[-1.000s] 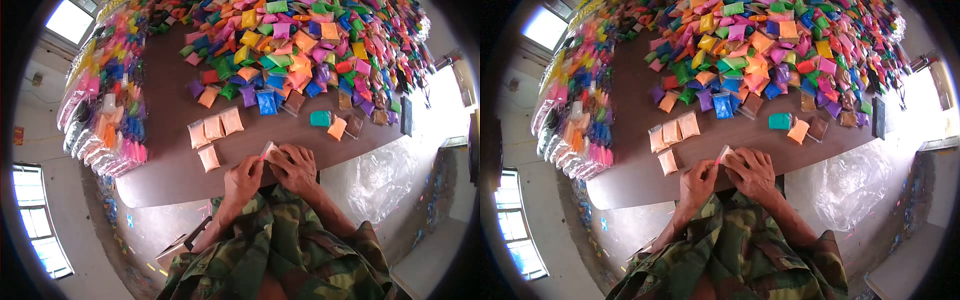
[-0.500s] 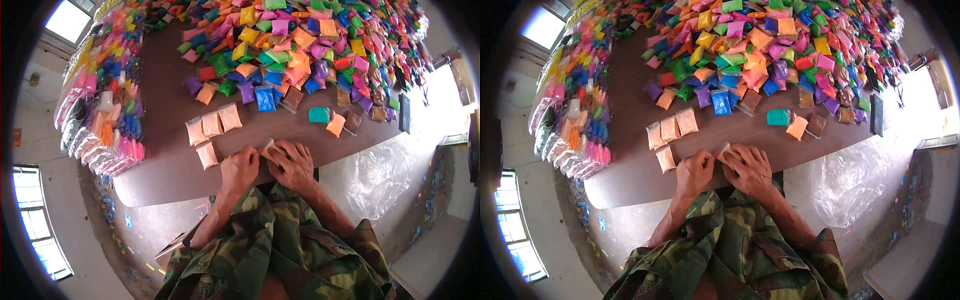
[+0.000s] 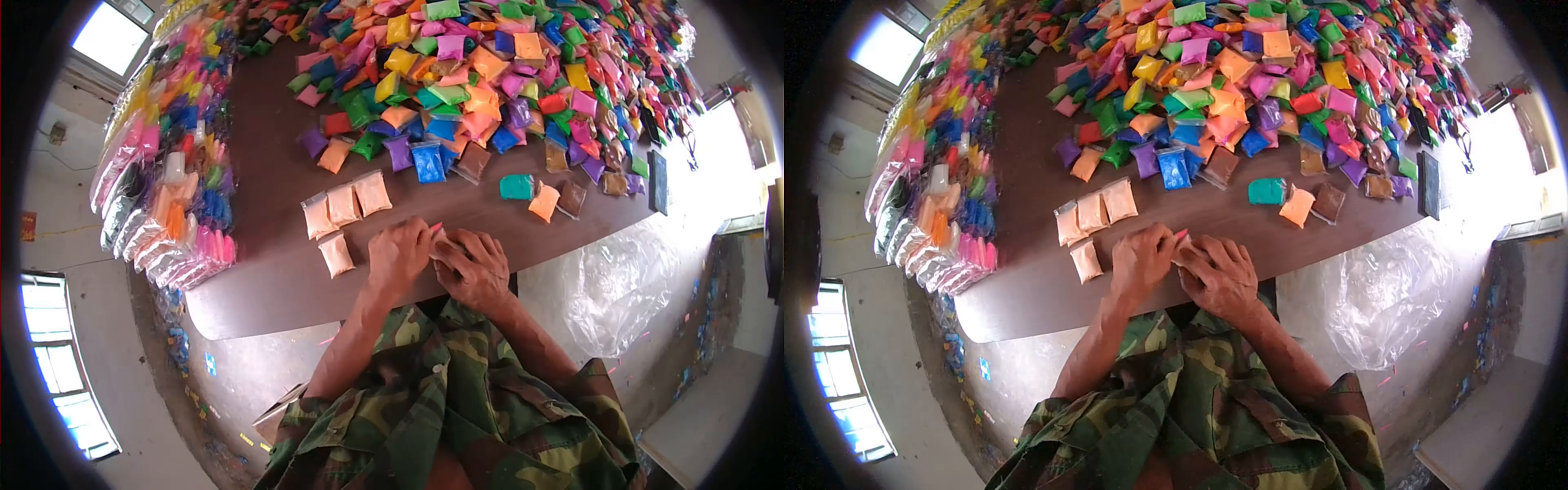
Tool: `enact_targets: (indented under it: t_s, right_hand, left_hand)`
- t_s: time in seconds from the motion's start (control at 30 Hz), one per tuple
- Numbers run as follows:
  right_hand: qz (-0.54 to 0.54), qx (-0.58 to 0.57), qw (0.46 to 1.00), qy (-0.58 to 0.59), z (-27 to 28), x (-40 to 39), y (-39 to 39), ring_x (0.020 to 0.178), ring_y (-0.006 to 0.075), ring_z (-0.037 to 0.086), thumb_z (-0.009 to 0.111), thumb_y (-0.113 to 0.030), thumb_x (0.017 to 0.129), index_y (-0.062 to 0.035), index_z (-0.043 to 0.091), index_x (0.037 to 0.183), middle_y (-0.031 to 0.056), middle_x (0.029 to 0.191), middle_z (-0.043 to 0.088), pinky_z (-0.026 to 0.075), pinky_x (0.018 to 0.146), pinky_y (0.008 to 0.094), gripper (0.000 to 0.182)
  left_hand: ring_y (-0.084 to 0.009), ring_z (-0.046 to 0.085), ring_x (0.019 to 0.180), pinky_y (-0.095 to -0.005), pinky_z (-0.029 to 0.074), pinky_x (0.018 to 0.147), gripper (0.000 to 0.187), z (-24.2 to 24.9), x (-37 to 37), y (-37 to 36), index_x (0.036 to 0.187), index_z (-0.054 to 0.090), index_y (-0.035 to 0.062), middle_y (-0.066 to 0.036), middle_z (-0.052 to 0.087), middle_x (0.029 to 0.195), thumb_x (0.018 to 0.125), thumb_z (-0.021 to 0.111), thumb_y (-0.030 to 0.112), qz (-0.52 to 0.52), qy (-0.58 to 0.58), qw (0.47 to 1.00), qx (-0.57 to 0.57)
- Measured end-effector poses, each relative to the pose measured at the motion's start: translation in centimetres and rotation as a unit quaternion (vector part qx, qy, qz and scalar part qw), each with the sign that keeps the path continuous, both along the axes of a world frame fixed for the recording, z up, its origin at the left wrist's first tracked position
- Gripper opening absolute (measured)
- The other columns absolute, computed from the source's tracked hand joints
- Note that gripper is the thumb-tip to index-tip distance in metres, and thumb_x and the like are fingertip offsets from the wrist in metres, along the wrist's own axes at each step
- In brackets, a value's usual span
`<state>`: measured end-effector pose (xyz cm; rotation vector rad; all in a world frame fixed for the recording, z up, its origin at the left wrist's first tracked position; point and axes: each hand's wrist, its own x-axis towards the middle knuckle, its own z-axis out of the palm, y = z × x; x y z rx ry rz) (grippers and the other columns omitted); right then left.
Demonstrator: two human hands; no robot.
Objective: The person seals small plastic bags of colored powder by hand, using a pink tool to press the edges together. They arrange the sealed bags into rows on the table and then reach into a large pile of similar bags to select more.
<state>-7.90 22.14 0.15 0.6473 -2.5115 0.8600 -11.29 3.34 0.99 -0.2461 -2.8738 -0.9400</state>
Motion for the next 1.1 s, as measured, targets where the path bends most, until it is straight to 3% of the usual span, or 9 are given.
enact_targets:
  t_s: [0.13, 0.33, 0.63, 0.73, 0.93, 1.03, 1.1]
  right_hand:
    - [0.003, -0.008, 1.000, 0.002, 0.0, -0.1, 0.0, 0.105, 0.0291, 0.069, 0.087, -0.014, 0.075, -0.0195, 0.076, 0.117, 0.0037, 0.122, 0.066, 0.055, 0.087, 0.0441, 0.044]
    - [-0.004, -0.021, 1.000, -0.001, 0.0, 0.0, -0.1, 0.103, 0.0308, 0.069, 0.086, -0.013, 0.074, -0.0169, 0.078, 0.114, 0.0055, 0.119, 0.067, 0.056, 0.086, 0.0446, 0.041]
    - [-0.003, -0.042, 0.999, -0.003, 0.2, -0.1, 0.1, 0.101, 0.0324, 0.069, 0.087, -0.015, 0.076, -0.0129, 0.078, 0.113, 0.0064, 0.116, 0.068, 0.056, 0.086, 0.0457, 0.038]
    - [-0.012, -0.054, 0.998, 0.005, 0.0, 0.1, 0.0, 0.097, 0.0318, 0.070, 0.089, -0.013, 0.075, -0.0115, 0.077, 0.107, 0.0060, 0.113, 0.068, 0.056, 0.083, 0.0449, 0.034]
    - [0.003, -0.048, 0.999, 0.013, 0.1, 0.0, 0.1, 0.091, 0.0304, 0.070, 0.091, -0.011, 0.073, -0.0110, 0.076, 0.098, 0.0056, 0.109, 0.069, 0.057, 0.080, 0.0426, 0.029]
    - [0.002, -0.056, 0.998, 0.022, -0.1, -0.1, 0.0, 0.091, 0.0304, 0.070, 0.091, -0.011, 0.073, -0.0108, 0.076, 0.097, 0.0059, 0.107, 0.069, 0.057, 0.080, 0.0426, 0.028]
    - [0.000, -0.064, 0.998, 0.020, -0.1, -0.1, 0.0, 0.090, 0.0304, 0.070, 0.091, -0.011, 0.073, -0.0105, 0.077, 0.097, 0.0059, 0.107, 0.069, 0.057, 0.079, 0.0423, 0.027]
  left_hand:
    - [-0.0413, 0.074, 0.075, -0.0518, 0.056, 0.066, 0.012, -0.5, -1.6, -0.2, 0.092, 0.073, 0.0081, -0.017, 0.075, 0.081, 0.098, 0.073, 0.019, 0.001, 0.005, 0.999, -0.051]
    - [-0.0408, 0.075, 0.076, -0.0511, 0.057, 0.066, 0.013, 0.7, -0.4, -0.6, 0.091, 0.071, 0.0071, -0.017, 0.075, 0.081, 0.097, 0.074, 0.017, -0.018, 0.005, 0.999, 0.049]
    - [-0.0413, 0.075, 0.075, -0.0488, 0.057, 0.063, 0.012, 0.2, 0.6, -1.5, 0.091, 0.070, 0.0052, -0.017, 0.075, 0.081, 0.096, 0.076, 0.014, 0.021, 0.007, 0.999, 0.031]
    - [-0.0412, 0.074, 0.072, -0.0489, 0.056, 0.061, 0.012, 1.2, 2.9, -0.8, 0.090, 0.068, 0.0049, -0.017, 0.074, 0.078, 0.096, 0.076, 0.012, 0.011, -0.014, 0.993, 0.118]
    - [-0.0389, 0.075, 0.070, -0.0455, 0.057, 0.061, 0.008, -0.5, 3.3, -1.2, 0.094, 0.071, 0.0043, -0.017, 0.074, 0.078, 0.095, 0.077, 0.009, 0.039, 0.026, 0.998, 0.038]
    - [-0.0416, 0.074, 0.075, -0.0516, 0.058, 0.067, 0.012, 0.1, 3.1, -1.8, 0.091, 0.068, 0.0082, -0.016, 0.075, 0.081, 0.097, 0.075, 0.017, 0.041, -0.015, 0.998, 0.051]
    - [-0.0400, 0.074, 0.072, -0.0494, 0.057, 0.062, 0.011, 1.3, 3.7, -1.2, 0.091, 0.069, 0.0067, -0.016, 0.074, 0.078, 0.096, 0.077, 0.013, 0.025, -0.013, 0.995, 0.093]
